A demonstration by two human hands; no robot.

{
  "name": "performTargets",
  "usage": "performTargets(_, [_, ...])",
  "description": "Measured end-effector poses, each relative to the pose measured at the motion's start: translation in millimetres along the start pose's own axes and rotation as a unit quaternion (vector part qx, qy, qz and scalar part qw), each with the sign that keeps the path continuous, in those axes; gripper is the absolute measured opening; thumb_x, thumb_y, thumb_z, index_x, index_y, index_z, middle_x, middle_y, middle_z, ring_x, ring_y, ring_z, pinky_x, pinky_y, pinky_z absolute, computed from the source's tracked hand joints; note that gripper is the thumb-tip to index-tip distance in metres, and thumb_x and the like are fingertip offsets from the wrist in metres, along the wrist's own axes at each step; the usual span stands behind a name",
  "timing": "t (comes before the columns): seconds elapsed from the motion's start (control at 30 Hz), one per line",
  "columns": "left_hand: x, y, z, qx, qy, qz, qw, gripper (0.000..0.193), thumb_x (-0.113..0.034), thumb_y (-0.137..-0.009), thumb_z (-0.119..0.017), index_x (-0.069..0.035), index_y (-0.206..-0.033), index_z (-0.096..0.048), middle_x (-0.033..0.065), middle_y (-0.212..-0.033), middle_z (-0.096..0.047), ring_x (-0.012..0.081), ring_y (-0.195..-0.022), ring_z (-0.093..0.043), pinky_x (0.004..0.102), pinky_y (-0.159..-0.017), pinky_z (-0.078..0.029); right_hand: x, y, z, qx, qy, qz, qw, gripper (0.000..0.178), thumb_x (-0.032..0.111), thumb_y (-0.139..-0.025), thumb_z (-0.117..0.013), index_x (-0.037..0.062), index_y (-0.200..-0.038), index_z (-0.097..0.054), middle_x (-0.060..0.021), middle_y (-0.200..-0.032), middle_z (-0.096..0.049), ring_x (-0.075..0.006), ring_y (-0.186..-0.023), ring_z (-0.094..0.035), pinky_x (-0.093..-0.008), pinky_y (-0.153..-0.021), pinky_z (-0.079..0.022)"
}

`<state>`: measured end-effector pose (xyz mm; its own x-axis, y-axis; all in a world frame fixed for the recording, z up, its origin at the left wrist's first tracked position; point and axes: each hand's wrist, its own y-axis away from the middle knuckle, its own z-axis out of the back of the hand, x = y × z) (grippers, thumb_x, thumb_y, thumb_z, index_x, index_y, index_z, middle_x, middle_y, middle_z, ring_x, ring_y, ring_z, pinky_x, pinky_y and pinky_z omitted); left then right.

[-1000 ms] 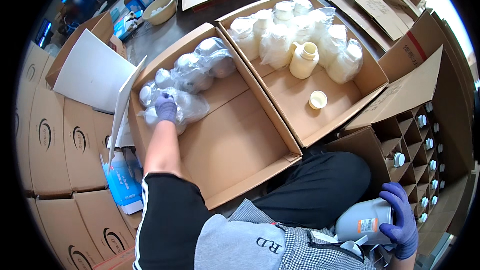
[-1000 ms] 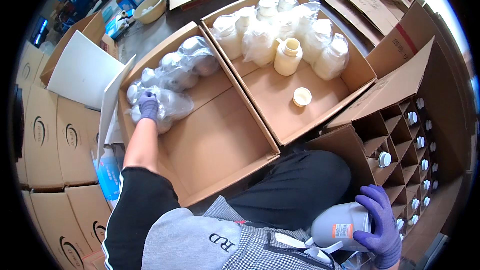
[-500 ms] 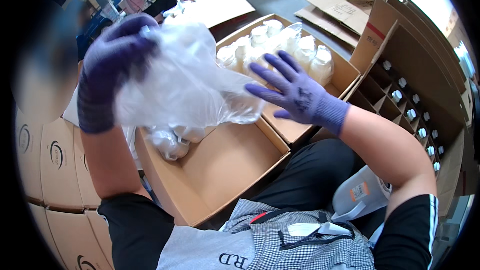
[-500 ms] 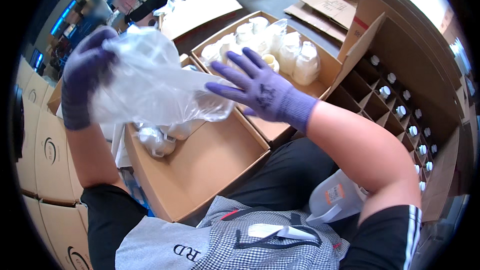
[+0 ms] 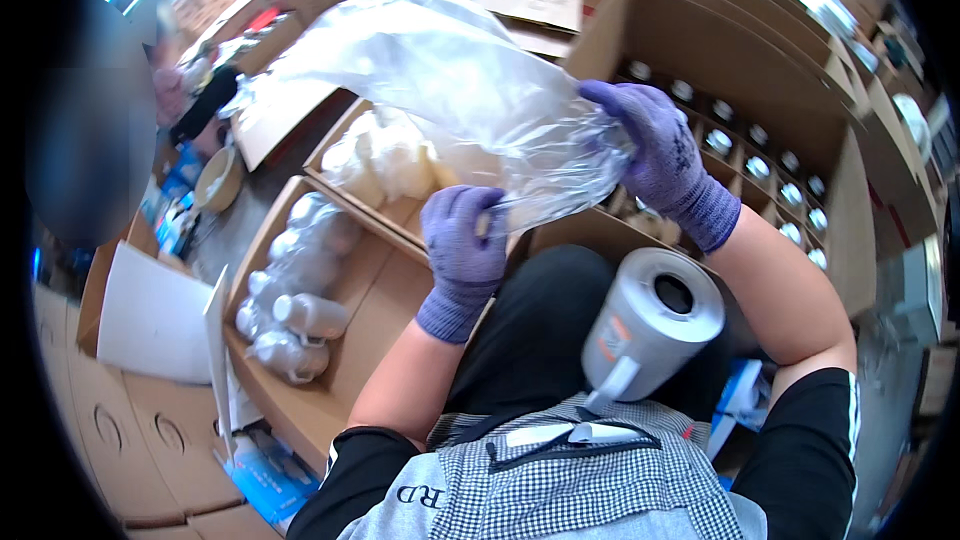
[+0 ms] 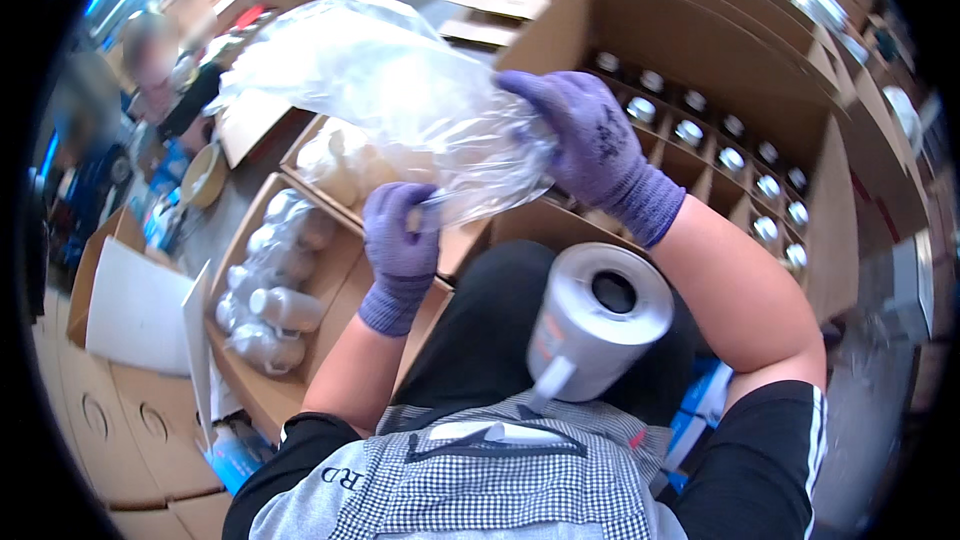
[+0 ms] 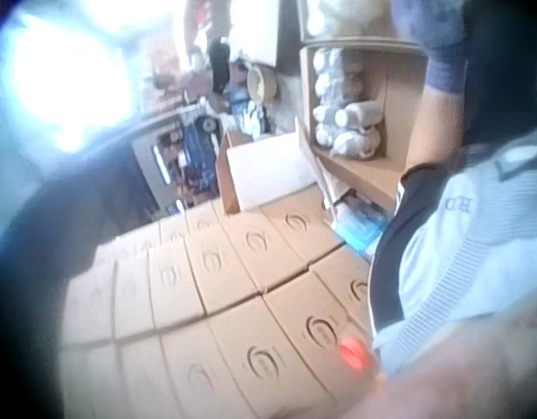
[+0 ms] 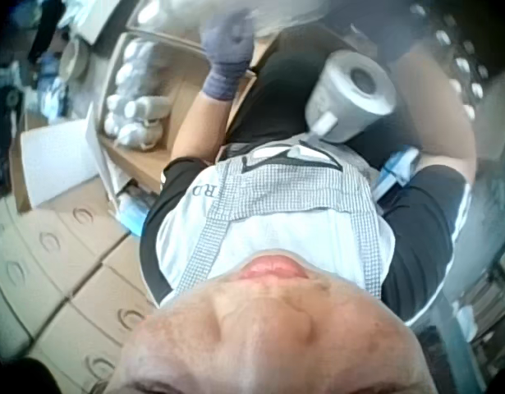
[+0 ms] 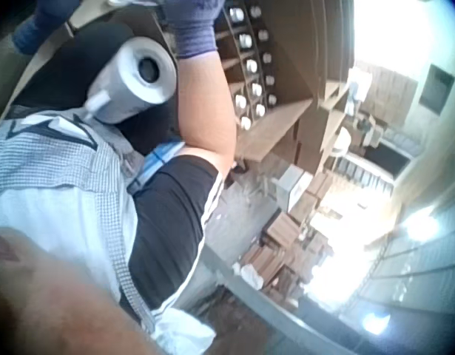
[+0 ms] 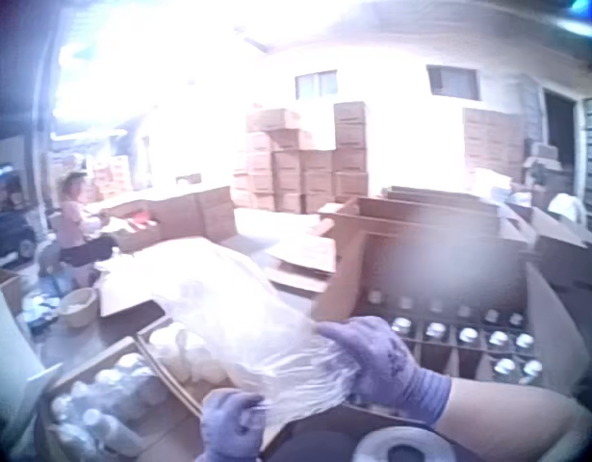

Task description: The person sits on the floor in a warehouse and assembles white plastic containers. They pick up a container, insert a metal mesh filter, and screw on a lid. The person then places the assembled container into a plastic bag and puts it into a cardboard box. This process is repeated for multiple containers.

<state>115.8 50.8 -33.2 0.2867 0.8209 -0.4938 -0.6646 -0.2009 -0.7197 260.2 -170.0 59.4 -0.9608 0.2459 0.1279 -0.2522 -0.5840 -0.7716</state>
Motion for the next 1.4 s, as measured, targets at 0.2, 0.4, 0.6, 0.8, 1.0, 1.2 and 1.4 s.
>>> performTargets(0.2, [-67,24,-44,0.367,0.497,0.369,0.695,0.029,-0.018,-0.091,-0.07,0.002,-0.113,-0.066,0.0054,-0.104,-0.067,0.011,-0.096,-0.061,0.0238,-0.082,-0.05,29,183,78,-0.019,-0.226,-0.476,0.849,0.024,0.013,-0.085,-0.08,0.0029,-0.098,-0.063,-0.0036,-0.088,-0.062,-0.0116,-0.081,-0.059,-0.0275,-0.075,-0.05])
performTargets(0.4, [-66,29,27,0.514,0.609,0.09,0.598,0.05,-0.018,-0.086,-0.076,0.002,-0.13,-0.062,0.0116,-0.118,-0.069,0.0207,-0.108,-0.066,0.0358,-0.09,-0.053,151,184,156,0.147,-0.359,-0.341,0.857,0.026,0.008,-0.069,-0.087,0.0084,-0.093,-0.077,-0.0136,-0.108,-0.07,-0.0332,-0.106,-0.066,-0.0445,-0.101,-0.048])
performTargets(0.6, [-83,34,-11,0.351,0.293,-0.069,0.887,0.026,-0.011,-0.081,-0.075,-0.002,-0.105,-0.071,0.0151,-0.102,-0.068,0.0304,-0.099,-0.066,0.0411,-0.09,-0.052,125,205,125,0.221,0.079,-0.282,0.93,0.041,0.017,-0.073,-0.077,0.0067,-0.112,-0.07,-0.017,-0.118,-0.065,-0.0374,-0.119,-0.057,-0.0485,-0.108,-0.041])
performTargets(0.8, [-75,50,15,0.194,0.155,-0.151,0.957,0.027,-0.004,-0.07,-0.072,-0.008,-0.097,-0.071,0.0095,-0.089,-0.067,0.0315,-0.092,-0.066,0.0497,-0.1,-0.048,139,214,120,0.268,0.113,-0.187,0.939,0.031,0.014,-0.073,-0.073,0.0077,-0.103,-0.072,-0.0123,-0.11,-0.067,-0.0337,-0.109,-0.06,-0.05,-0.104,-0.044])
performTargets(1.0, [-50,98,23,0.13,0.163,-0.046,0.977,0.026,0.002,-0.07,-0.07,-0.003,-0.096,-0.071,0.014,-0.093,-0.069,0.035,-0.093,-0.067,0.0457,-0.095,-0.051,179,252,85,0.279,0.065,-0.217,0.933,0.031,0.021,-0.074,-0.074,0.0091,-0.103,-0.069,-0.0122,-0.115,-0.065,-0.0313,-0.104,-0.061,-0.0493,-0.098,-0.046])
performTargets(1.2, [-82,81,-43,0.247,0.361,0.198,0.877,0.02,0.0,-0.082,-0.069,0.0,-0.102,-0.07,0.0152,-0.094,-0.068,0.0337,-0.095,-0.067,0.0389,-0.088,-0.054,113,221,71,-0.068,-0.269,-0.509,0.815,0.045,0.0,-0.082,-0.061,-0.0019,-0.127,-0.056,-0.0127,-0.116,-0.065,-0.0181,-0.101,-0.064,-0.0325,-0.093,-0.052])
performTargets(1.4, [-77,86,-40,0.221,0.281,0.037,0.933,0.022,0.002,-0.081,-0.068,0.001,-0.103,-0.069,0.0173,-0.102,-0.065,0.034,-0.092,-0.067,0.0375,-0.088,-0.054,101,231,69,-0.072,-0.257,-0.55,0.791,0.041,0.007,-0.086,-0.065,-0.0028,-0.126,-0.06,-0.0111,-0.117,-0.067,-0.0154,-0.1,-0.063,-0.0305,-0.093,-0.051])
